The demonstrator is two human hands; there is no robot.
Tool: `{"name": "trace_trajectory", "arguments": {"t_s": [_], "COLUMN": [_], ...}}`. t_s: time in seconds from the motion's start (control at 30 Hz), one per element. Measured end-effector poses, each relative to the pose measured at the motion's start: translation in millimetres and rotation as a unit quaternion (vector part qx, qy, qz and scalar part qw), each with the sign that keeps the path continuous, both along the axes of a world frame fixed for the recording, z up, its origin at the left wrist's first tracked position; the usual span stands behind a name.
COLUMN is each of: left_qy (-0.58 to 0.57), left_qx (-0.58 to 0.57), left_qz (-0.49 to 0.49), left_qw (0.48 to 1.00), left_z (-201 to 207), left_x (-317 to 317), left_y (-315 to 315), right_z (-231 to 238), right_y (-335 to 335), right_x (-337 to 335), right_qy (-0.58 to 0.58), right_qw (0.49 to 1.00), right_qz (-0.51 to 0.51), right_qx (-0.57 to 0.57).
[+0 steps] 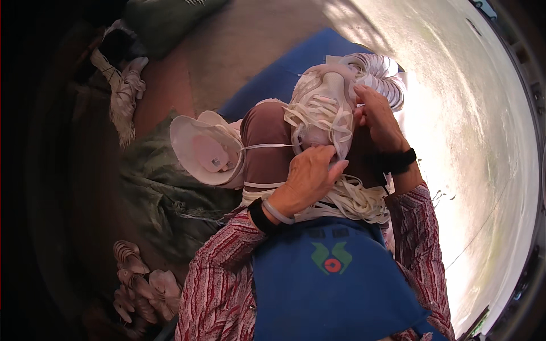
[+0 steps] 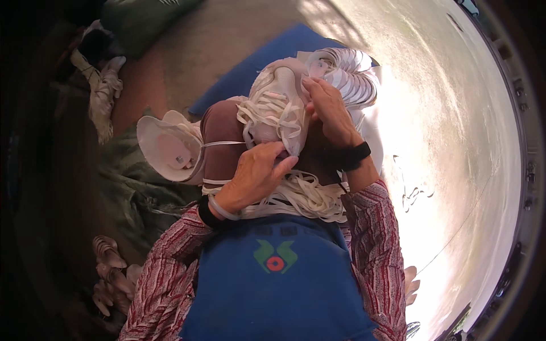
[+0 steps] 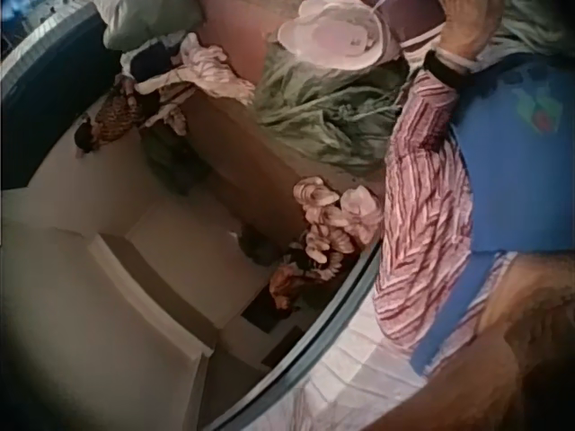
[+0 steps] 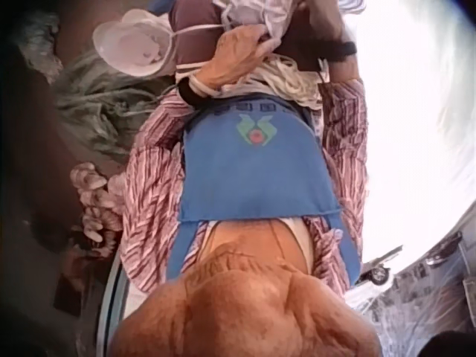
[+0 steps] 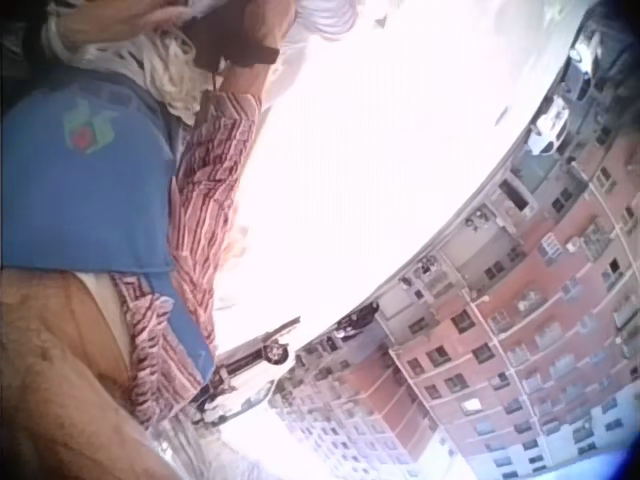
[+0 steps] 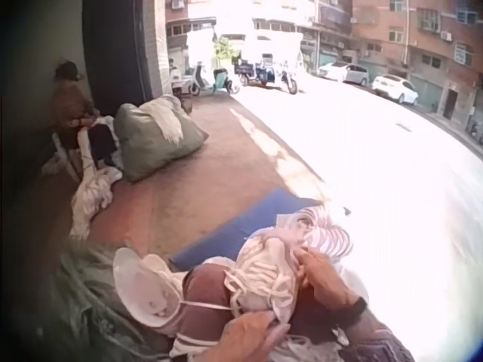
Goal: Inserting laces into the eyelets of a new shoe upper.
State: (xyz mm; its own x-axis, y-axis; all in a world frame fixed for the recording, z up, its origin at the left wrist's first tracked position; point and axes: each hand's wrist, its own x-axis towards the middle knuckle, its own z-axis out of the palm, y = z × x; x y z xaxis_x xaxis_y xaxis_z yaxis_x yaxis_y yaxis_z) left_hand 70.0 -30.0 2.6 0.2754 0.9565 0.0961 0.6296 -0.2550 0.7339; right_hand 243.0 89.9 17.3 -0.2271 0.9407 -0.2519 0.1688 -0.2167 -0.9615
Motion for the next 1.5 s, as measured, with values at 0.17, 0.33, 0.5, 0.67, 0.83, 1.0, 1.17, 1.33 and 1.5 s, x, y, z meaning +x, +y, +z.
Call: {"name": "trace_trajectory", "arguments": {"t_s": [0.17, 0.33, 0.5, 0.67, 0.83, 1.0, 1.17, 1.33, 1.5], "left_qy": [-0.133, -0.393, -0.567, -0.702, -0.671, 0.006, -0.241, 0.067, 0.226], "left_qx": [-0.059, -0.164, -0.16, -0.118, -0.19, -0.075, 0.001, 0.073, -0.011], "left_qz": [0.024, 0.018, 0.115, 0.082, 0.287, 0.447, 0.286, 0.071, -0.014], "left_qw": [0.989, 0.905, 0.8, 0.698, 0.657, 0.891, 0.927, 0.993, 0.974], "left_z": [11.1, 27.3, 59.9, 16.6, -110.4, -62.8, 35.0, 29.6, 21.7], "left_x": [-21.5, -51.7, -73.0, -175.3, -252.7, -282.6, -172.6, -61.4, -34.3], "left_y": [-7.4, -15.4, -24.1, -20.6, -68.3, -53.1, -5.6, 49.3, 80.8], "right_z": [1.2, 14.0, -9.8, -9.4, -16.7, -9.7, -27.0, -34.1, -37.2], "right_y": [-7.0, -29.3, -37.8, -54.6, -58.2, -37.9, -23.6, -25.0, -26.7], "right_x": [21.6, -7.2, -20.0, -25.5, -24.9, -15.8, -6.9, -10.7, 7.2], "right_qy": [0.212, 0.033, -0.247, -0.314, -0.311, -0.398, -0.394, -0.342, -0.278], "right_qw": [0.976, 0.998, 0.92, 0.901, 0.887, 0.845, 0.865, 0.877, 0.894], "right_qz": [-0.016, 0.055, 0.162, 0.102, 0.105, 0.006, 0.054, 0.061, 0.009], "right_qx": [-0.054, -0.006, 0.258, 0.28, 0.324, 0.357, 0.304, 0.332, 0.351]}}
